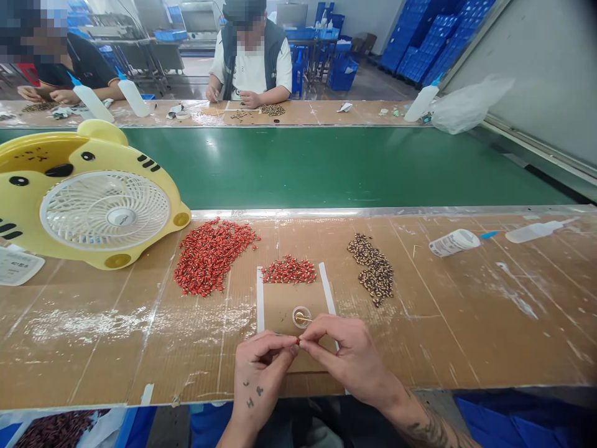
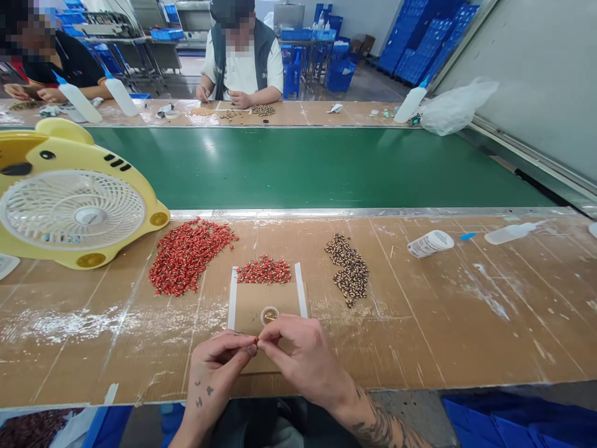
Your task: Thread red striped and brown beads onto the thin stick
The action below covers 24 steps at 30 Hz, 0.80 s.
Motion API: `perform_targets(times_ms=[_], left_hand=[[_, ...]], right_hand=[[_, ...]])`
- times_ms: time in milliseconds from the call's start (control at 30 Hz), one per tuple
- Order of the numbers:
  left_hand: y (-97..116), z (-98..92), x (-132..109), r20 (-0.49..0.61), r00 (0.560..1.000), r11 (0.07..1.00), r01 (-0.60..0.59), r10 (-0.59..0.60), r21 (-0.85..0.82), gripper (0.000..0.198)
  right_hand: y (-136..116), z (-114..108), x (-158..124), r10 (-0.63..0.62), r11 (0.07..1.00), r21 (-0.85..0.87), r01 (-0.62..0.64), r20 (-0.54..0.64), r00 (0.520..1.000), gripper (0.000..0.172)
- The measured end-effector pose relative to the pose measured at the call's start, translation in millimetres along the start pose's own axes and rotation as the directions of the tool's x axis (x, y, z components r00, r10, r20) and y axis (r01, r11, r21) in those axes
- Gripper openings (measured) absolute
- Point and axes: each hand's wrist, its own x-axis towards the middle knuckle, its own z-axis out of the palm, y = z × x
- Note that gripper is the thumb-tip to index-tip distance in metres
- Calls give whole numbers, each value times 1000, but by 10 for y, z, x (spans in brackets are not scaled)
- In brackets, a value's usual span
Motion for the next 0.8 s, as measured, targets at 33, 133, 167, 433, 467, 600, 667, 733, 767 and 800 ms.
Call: perform_targets(times_ms=[33, 133, 167, 433, 467, 600, 667, 733, 767, 800], left_hand=[[-2, -10, -2, 1, 1000, 1000, -10, 10, 11, 8], [8, -20, 10, 3, 1000, 1000, -24, 24, 14, 8], [19, -14, 20, 2, 1000, 1000, -26, 26, 1, 7], [82, 108, 128, 48, 999, 987, 6, 2, -162, 19], [72, 83, 151, 53, 999, 989, 3, 5, -147, 24], [-1, -252, 343, -42, 980, 958, -179, 193, 222, 20], [-52, -518, 489, -131, 940, 833, -207, 314, 513, 18], [-104, -772, 634, -159, 914, 671, -148, 373, 727, 25], [-129, -876, 696, -129, 917, 579, -125, 377, 806, 27], [-152, -960, 746, -90, 923, 496, -117, 373, 861, 30]], right_hand=[[-5, 3, 3, -3, 1000, 1, 3, 2, 1000, 12], [1, 6, 15, -4, 1000, 22, 4, 20, 1000, 12], [11, 10, 19, -2, 999, 32, 2, 21, 1000, 11], [125, 39, 61, 85, 987, 144, -75, -63, 994, 2], [154, 7, 90, 91, 986, 144, -79, -75, 993, 3], [401, -233, 357, 127, 991, 69, -115, -191, 973, 9], [576, -352, 556, 130, 989, -35, -142, -231, 964, 12], [725, -412, 745, 128, 986, -78, -150, -233, 964, 13], [778, -414, 823, 124, 984, -99, -149, -226, 966, 13], [814, -399, 885, 117, 983, -115, -145, -217, 969, 13]])
